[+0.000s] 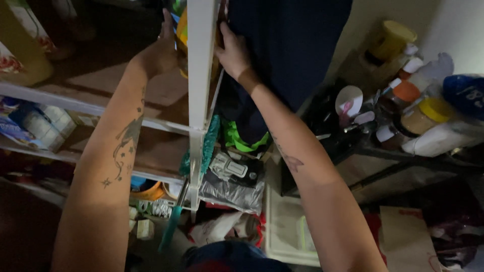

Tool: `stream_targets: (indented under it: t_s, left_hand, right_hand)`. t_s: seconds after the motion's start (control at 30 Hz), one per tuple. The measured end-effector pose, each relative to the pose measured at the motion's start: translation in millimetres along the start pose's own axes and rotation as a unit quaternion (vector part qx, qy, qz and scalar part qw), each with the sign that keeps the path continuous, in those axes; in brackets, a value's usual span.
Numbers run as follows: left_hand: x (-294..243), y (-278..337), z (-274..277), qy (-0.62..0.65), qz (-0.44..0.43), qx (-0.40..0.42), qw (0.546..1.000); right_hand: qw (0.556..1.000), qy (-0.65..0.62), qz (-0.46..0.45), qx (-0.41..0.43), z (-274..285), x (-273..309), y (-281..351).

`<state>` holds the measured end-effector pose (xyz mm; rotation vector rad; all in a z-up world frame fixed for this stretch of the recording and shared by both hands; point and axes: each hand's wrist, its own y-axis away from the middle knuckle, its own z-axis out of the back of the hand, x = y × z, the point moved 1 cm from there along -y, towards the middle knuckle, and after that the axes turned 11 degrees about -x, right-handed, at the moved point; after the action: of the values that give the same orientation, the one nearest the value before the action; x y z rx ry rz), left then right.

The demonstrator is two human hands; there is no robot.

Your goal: Organizing and cleaning grocery store shelves containing various condiments and pantry items.

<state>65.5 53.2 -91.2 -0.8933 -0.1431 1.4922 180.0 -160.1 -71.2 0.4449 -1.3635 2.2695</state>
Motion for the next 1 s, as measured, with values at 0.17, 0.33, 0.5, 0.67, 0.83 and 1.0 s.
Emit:
stream_targets:
  t_s: [0.17, 0.33, 0.5, 0.67, 0.83, 1.0]
  left_hand:
    - [-16, 20, 12, -0.445, -0.216, -0.023, 0.869]
    - [-62, 59, 50, -0.639, -0.232, -0.040, 0.732]
    - [-160, 193, 66, 0.160, -0.113, -0.457, 0.868]
    - [-154, 326, -22, 0.002, 0.106, -0.378, 0.920]
    - [-58, 432, -116, -0.097, 0.121, -0.151, 0.976]
    - [-6, 496, -185, 0.048, 0.254, 0.004, 0.966]
  right_hand:
    - [0.992, -0.100, 0.070, -0.021, -18, -42, 10]
    - [0.998, -0.054, -0.025, 0.022, 39, 6, 50]
    - [0.772, -0.604, -0.170, 0.105, 59, -16, 106]
    - [0.938, -0.316, -0.059, 0.133, 106, 44, 159]
    - [0.885, -0.395, -0.176, 0.176, 121, 76, 191]
    - [0.863, -0.411, -0.200, 0.215, 118, 83, 225]
